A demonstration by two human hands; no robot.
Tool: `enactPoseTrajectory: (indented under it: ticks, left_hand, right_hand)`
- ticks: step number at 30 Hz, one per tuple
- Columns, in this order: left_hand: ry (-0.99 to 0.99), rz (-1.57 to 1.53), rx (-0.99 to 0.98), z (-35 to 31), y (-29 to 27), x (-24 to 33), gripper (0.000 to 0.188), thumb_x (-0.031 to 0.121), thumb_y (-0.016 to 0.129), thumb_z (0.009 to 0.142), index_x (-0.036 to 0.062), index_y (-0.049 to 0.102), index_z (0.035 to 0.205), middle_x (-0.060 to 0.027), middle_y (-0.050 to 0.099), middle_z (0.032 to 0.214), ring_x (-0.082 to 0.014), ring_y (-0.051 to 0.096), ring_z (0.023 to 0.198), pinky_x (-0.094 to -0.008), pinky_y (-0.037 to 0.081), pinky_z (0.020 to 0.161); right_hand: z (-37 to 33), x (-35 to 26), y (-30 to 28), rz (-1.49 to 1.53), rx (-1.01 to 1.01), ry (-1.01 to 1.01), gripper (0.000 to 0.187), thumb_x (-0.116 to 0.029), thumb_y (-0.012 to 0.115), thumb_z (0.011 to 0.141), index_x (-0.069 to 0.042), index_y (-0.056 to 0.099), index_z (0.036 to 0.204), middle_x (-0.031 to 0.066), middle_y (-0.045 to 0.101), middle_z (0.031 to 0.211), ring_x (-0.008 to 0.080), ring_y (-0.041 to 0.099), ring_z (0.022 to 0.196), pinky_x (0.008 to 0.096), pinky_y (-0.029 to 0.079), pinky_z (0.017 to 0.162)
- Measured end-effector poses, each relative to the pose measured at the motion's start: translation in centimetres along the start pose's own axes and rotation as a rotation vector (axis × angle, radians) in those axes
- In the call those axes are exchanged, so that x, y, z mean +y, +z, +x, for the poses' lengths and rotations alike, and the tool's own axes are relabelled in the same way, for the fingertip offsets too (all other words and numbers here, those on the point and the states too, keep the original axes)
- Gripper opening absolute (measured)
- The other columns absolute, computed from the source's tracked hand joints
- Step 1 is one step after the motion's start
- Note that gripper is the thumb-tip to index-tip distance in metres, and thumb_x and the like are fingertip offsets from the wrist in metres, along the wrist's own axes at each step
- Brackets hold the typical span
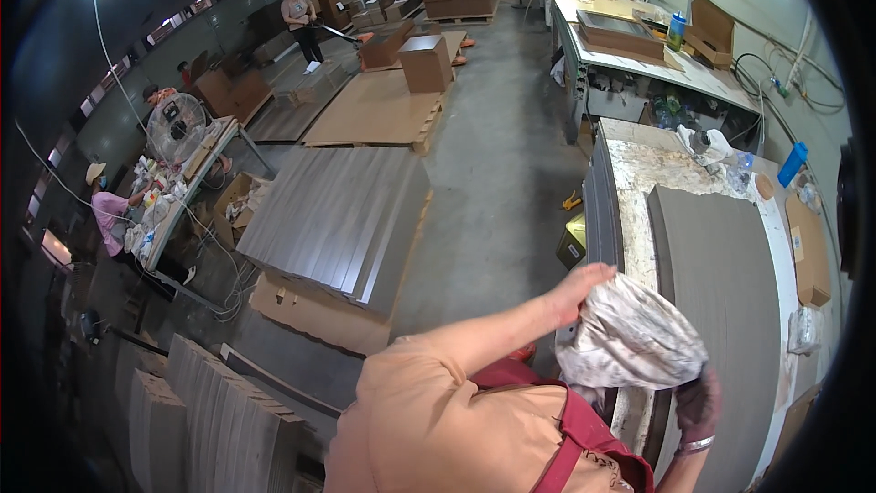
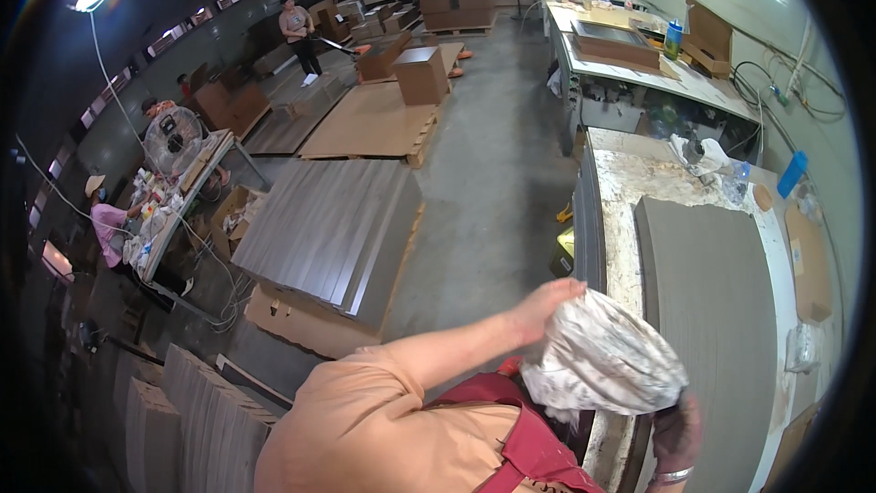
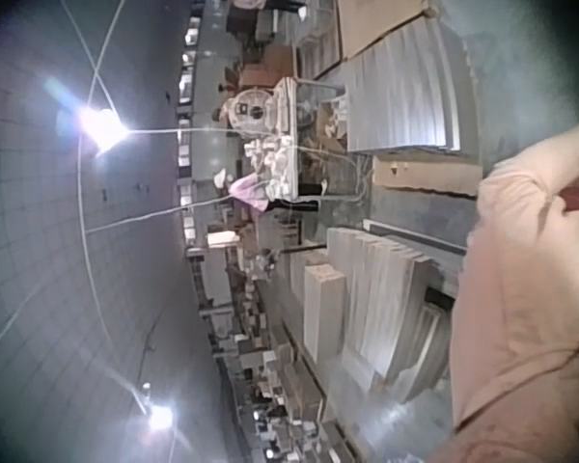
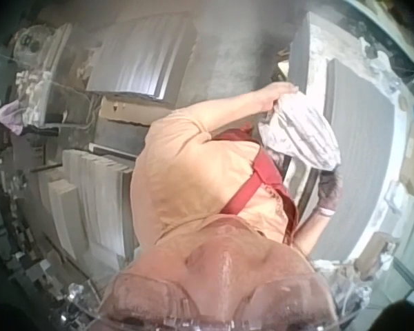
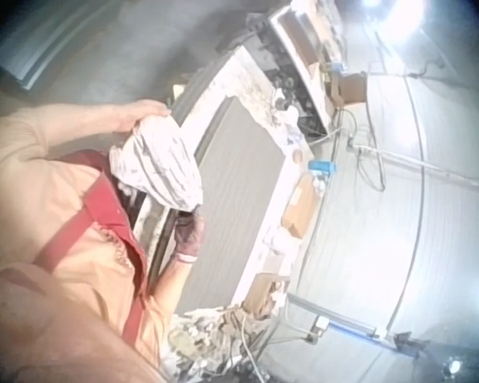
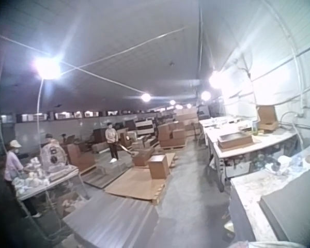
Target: The person wipes a large slatted furniture panel using a cloth, applying liquid from a bottle onto the cloth and panel throughout the process.
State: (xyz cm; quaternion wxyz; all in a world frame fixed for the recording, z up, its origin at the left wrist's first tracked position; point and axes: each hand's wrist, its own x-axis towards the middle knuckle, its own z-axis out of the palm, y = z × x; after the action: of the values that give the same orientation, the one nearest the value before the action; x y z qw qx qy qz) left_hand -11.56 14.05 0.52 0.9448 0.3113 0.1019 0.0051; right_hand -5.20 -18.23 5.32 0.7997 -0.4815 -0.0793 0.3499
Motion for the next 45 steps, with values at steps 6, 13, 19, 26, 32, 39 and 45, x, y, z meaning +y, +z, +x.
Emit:
enactPoseTrajectory:
  ticks: [6,13,19,26,32,39,45]
  left_hand:
    - [0.024,-0.032,-0.115,-1.6,4.6,4.1,0.027,0.025,0.060,0.092,0.0061,0.057,0.111,-0.0044,0.064,0.106,-0.0143,0.061,0.097,-0.0303,0.048,0.090]
    - [-0.139,-0.092,-0.279,-0.6,10.4,-0.6,0.019,0.021,0.061,0.092,0.0076,0.057,0.105,-0.0006,0.063,0.093,-0.0111,0.064,0.083,-0.0279,0.053,0.077]
    - [0.017,0.304,-0.139,0.6,3.2,-1.1,0.020,0.028,0.056,0.095,0.0087,0.058,0.100,0.0034,0.059,0.086,-0.0063,0.057,0.082,-0.0228,0.047,0.074]
    - [-0.474,0.102,-0.121,0.9,-5.8,-11.2,0.087,0.075,0.036,0.085,0.0162,0.027,0.148,-0.0060,0.033,0.149,-0.0213,0.030,0.137,-0.0466,0.025,0.110]
    - [-0.317,0.106,-0.270,-2.0,2.7,-1.6,0.068,0.060,0.041,0.093,0.0065,0.044,0.135,-0.0068,0.049,0.134,-0.0157,0.045,0.124,-0.0365,0.037,0.105]
    - [0.181,0.675,-0.050,1.7,2.6,-6.0,0.018,0.025,0.058,0.094,0.0074,0.061,0.092,0.0047,0.054,0.082,-0.0059,0.045,0.078,-0.0244,0.039,0.071]
    - [0.305,0.838,-0.216,0.5,6.6,-3.7,0.019,0.023,0.055,0.096,0.0050,0.057,0.092,0.0049,0.051,0.081,-0.0057,0.042,0.081,-0.0239,0.039,0.074]
  right_hand:
    - [1.4,1.3,-2.7,-0.663,0.174,-0.074,0.065,-0.049,0.064,0.083,-0.009,0.050,0.131,0.0068,0.058,0.120,0.0178,0.055,0.109,0.0323,0.043,0.089]
    - [3.6,6.5,3.4,0.363,-0.369,0.125,0.068,-0.051,0.047,0.093,-0.013,0.029,0.146,0.0078,0.036,0.147,0.0272,0.035,0.135,0.0453,0.036,0.107]
    - [2.9,5.1,5.4,0.304,0.035,0.028,0.039,-0.025,0.059,0.090,-0.010,0.054,0.125,0.0069,0.060,0.122,0.0242,0.058,0.111,0.0413,0.052,0.089]
    - [3.1,5.8,3.9,-0.184,0.009,-0.402,0.051,-0.033,0.053,0.094,-0.006,0.044,0.137,0.0078,0.049,0.137,0.0246,0.049,0.124,0.0414,0.044,0.101]
    - [1.9,4.2,2.5,-0.073,0.164,-0.110,0.046,-0.031,0.057,0.092,-0.005,0.048,0.129,0.0096,0.058,0.121,0.0233,0.059,0.107,0.0385,0.054,0.083]
    - [0.8,5.7,2.0,-0.157,-0.046,-0.167,0.044,-0.020,0.068,0.084,0.001,0.052,0.120,0.0097,0.062,0.109,0.0193,0.062,0.094,0.0321,0.051,0.081]
    - [-1.3,4.3,-3.9,-0.347,-0.069,-0.142,0.035,-0.020,0.063,0.086,0.002,0.056,0.113,0.0058,0.062,0.101,0.0143,0.059,0.087,0.0298,0.048,0.080]
